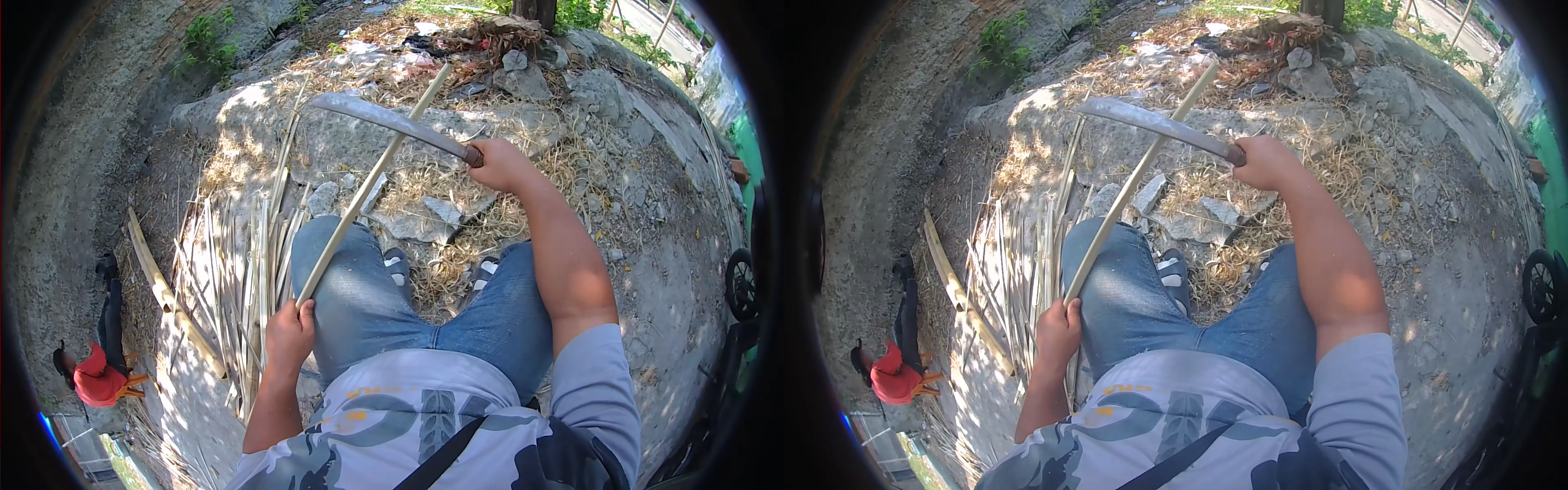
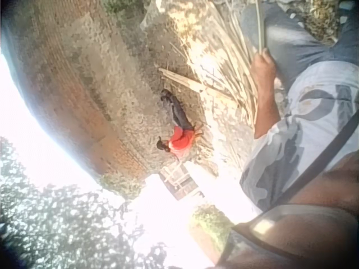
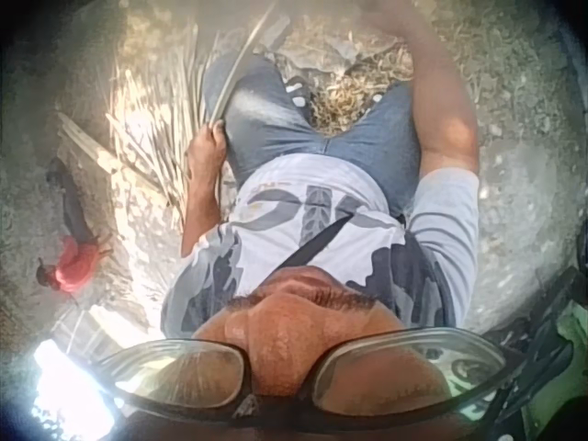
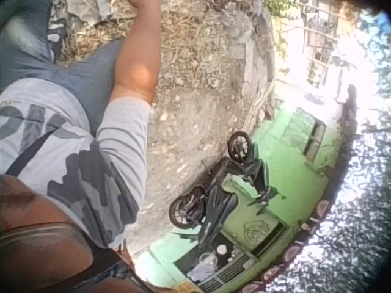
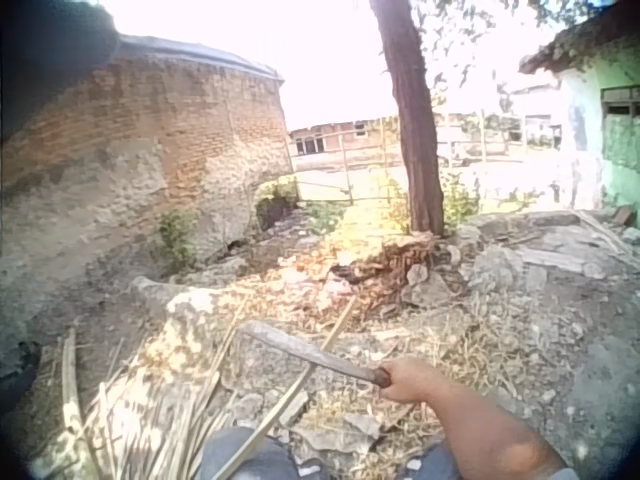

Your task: The person scrapes and trims bamboo strips with a machete while holding the strips in one hand.

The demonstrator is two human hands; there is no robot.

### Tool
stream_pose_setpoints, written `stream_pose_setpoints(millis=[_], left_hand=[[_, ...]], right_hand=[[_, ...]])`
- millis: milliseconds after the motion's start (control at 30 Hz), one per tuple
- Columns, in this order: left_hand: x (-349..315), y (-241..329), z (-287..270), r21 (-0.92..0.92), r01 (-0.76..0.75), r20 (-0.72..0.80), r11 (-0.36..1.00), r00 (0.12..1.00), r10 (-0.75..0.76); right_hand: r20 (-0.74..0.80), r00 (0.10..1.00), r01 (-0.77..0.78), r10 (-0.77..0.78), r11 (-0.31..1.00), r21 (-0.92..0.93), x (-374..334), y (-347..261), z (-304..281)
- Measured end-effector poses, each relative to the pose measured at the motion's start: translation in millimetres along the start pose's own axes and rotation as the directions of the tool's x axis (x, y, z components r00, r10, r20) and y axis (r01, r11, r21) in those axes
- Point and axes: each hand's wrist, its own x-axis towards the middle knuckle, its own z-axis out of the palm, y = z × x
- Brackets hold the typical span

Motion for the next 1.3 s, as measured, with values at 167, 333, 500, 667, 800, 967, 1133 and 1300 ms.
stream_pose_setpoints(millis=[167,333,500,667,800,967,1133,1300], left_hand=[[-0.1,-1.3,-0.1,0.014,0.017,0.016,1.000,1.000,-0.017],[0.4,-1.9,1.9,0.023,0.055,0.039,0.998,0.998,-0.056],[-3.7,-9.0,9.7,0.018,0.038,0.013,0.999,0.999,-0.038],[-2.6,-7.8,12.6,0.032,0.023,-0.012,0.999,1.000,-0.023],[-1.8,-10.0,13.4,-0.008,-0.002,-0.005,1.000,1.000,0.002],[0.3,-5.0,9.8,-0.038,0.011,0.006,0.999,1.000,-0.010],[-3.8,-12.7,13.0,0.061,0.042,0.010,0.997,0.999,-0.043],[-3.3,-7.4,12.8,0.064,0.001,-0.035,0.998,0.999,0.001]], right_hand=[[-0.006,1.000,-0.029,0.029,0.999,-0.045,-4.4,-12.8,-0.2],[-0.035,0.974,0.213,-0.224,0.958,-0.191,-9.3,-38.2,12.0],[0.044,0.961,0.276,-0.274,0.927,-0.255,1.5,-22.1,-7.1],[-0.254,0.938,-0.163,0.234,0.949,0.272,18.1,27.5,-2.3],[-0.349,0.935,-0.016,0.060,0.992,0.126,2.9,17.3,-7.7],[-0.117,0.967,0.202,-0.228,0.960,-0.195,-12.4,-48.7,7.6],[0.182,0.939,0.334,-0.293,0.904,-0.267,-8.1,-78.4,14.2],[0.016,1.000,0.013,-0.014,0.999,0.048,8.7,-6.4,5.4]])
